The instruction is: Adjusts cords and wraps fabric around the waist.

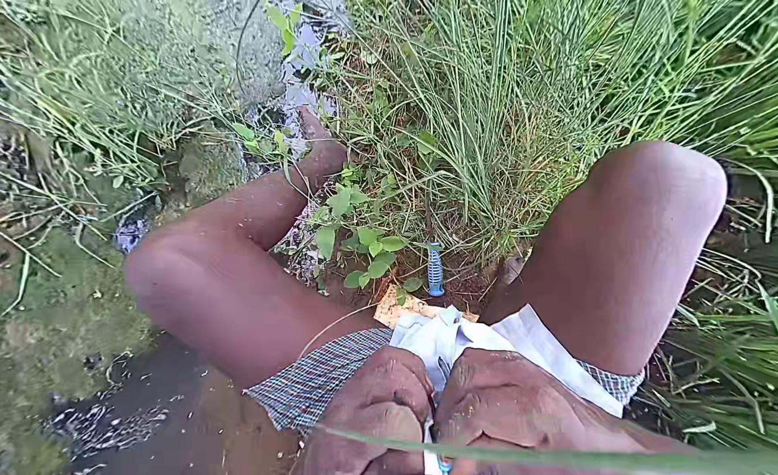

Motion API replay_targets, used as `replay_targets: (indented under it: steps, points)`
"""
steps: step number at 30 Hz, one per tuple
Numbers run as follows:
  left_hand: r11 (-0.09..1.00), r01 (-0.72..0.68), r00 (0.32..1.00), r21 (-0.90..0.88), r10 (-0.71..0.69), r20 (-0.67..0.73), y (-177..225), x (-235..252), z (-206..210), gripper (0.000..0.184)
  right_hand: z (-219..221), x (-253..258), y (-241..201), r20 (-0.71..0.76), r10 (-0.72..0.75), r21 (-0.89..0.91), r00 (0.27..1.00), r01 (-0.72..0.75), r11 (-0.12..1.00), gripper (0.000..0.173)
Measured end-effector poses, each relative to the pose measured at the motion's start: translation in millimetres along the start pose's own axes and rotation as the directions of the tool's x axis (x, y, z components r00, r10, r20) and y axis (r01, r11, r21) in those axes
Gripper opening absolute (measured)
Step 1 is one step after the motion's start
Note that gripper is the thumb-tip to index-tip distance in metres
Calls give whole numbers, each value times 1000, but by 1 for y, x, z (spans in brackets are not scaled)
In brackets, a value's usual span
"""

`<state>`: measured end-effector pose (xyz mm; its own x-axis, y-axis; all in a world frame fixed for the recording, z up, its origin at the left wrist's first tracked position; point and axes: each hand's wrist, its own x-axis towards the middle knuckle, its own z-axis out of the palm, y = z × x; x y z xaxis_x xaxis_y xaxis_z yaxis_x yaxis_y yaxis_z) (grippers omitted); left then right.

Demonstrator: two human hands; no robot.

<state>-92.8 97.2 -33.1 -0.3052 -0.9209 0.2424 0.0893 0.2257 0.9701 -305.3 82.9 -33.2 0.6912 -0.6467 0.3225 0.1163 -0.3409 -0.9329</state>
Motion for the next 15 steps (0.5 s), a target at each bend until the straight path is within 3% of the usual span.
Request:
replay_targets:
  steps: [3,6,15]
  points:
    - [994,-92,993,50,88,83,-11,-30,-3,28,-2,0,1,23,16,29,1000,-17,999,23]
    - [991,-124,987,50,118,106,-9,-24,-3,24,-4,1,6,52,12,28,999,-13,1000,20]
    - [994,-106,973,32,97,210,-10,-26,-5,20,-6,1,7,43,-4,-50,999,6,999,18]
